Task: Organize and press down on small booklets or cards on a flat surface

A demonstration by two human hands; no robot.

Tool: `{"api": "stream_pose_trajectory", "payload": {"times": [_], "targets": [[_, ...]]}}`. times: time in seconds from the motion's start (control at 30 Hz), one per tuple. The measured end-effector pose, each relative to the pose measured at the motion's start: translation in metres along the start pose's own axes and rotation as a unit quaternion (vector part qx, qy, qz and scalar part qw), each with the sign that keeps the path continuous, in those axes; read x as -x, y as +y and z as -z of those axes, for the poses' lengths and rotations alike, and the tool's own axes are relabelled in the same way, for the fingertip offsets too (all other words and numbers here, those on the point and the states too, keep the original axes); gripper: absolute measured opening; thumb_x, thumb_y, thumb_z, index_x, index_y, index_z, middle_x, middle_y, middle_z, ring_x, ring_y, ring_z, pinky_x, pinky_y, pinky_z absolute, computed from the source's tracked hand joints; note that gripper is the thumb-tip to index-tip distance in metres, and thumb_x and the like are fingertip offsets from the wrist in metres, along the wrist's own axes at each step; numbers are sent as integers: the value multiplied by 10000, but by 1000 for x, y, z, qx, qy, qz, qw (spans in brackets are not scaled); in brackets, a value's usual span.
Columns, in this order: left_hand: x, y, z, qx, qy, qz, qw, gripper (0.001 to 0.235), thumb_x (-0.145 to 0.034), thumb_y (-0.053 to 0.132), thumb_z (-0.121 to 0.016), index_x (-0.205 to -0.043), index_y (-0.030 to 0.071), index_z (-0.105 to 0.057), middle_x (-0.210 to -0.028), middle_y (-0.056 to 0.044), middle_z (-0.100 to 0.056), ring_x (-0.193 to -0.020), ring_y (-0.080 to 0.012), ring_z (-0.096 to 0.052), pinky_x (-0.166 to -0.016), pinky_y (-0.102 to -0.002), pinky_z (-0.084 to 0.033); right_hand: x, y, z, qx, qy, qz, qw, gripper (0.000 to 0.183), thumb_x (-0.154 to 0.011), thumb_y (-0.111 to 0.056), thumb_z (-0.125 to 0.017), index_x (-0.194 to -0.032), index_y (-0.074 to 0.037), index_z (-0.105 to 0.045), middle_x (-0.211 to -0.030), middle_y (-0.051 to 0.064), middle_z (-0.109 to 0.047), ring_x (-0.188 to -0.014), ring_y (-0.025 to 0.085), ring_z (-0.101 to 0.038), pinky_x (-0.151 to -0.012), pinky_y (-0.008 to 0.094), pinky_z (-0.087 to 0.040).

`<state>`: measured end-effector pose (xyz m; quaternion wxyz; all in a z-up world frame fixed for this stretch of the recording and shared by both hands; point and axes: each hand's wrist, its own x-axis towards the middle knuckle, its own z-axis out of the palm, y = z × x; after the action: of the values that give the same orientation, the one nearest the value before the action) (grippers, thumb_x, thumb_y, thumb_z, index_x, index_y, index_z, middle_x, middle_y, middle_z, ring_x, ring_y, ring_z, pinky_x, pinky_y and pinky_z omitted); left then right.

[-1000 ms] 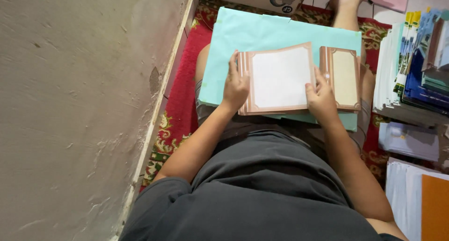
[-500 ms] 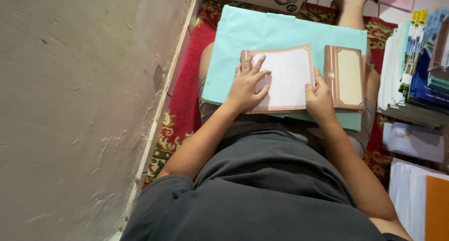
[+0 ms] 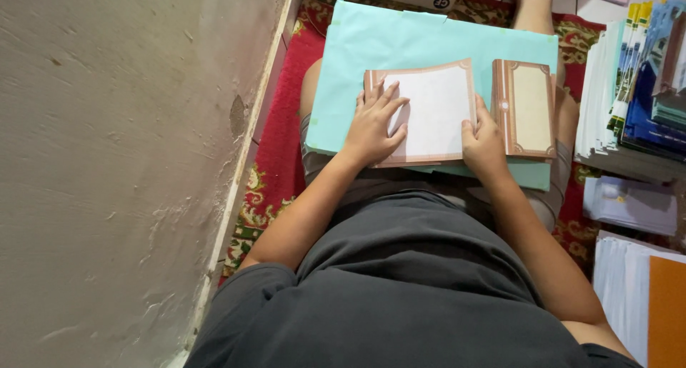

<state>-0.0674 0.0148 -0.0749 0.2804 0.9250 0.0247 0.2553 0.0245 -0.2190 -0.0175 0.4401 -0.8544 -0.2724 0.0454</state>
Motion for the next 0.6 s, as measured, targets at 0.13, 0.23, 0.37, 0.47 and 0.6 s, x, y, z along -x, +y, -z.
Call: {"api": "stream_pose_trajectory", "payload": {"times": [0.13,0.23,0.37,0.47,0.6], "targets": [[0,0,0,14,-9,11,1000,517,-866,353,-663,-1361,211,-624,-1593,-74,-442,-1525,-351,-298,-1186,-637,-227,-7,10,-4,7,-6,-3,1000,587,-1010,-90,-537,-1577,-7,-409,-1414,358,-542,-1279,501,-521,-1024,568,-459],[-1,3,-2,1,7,3,1000,536,-867,354,-670,-1368,175,-611,-1554,-120,-479,-1488,-376,-354,-1171,-622,-259,-7,14,-6,42,-5,-4,999,596,-1004,-108,-565,-1574,-19,-415,-1417,358,-537,-1277,504,-523,-1042,574,-453],[0,13,0,-103,-23,5,994,567,-929,443,-585,-1448,218,-564,-1599,-122,-413,-1515,-378,-291,-1165,-619,-253,11,-19,-2,244,-8,27,969,607,-1006,-149,-596,-1572,-10,-426,-1373,311,-565,-1224,466,-577,-932,546,-534],[0,15,0,-131,-43,13,990,584,-953,482,-532,-1487,246,-543,-1611,-143,-392,-1524,-398,-256,-1158,-625,-237,21,-36,-10,425,-25,121,897,488,-1047,-231,-586,-1496,-40,-564,-1503,254,-418,-1355,438,-377,-996,526,-433],[-2,15,-1,-143,-59,17,988,603,-968,535,-487,-1505,264,-527,-1619,-152,-378,-1526,-407,-237,-1154,-628,-224,-24,10,-42,314,-63,351,880,519,-985,-203,-562,-1462,3,-575,-1429,291,-573,-1305,466,-565,-1054,510,-478]]}}
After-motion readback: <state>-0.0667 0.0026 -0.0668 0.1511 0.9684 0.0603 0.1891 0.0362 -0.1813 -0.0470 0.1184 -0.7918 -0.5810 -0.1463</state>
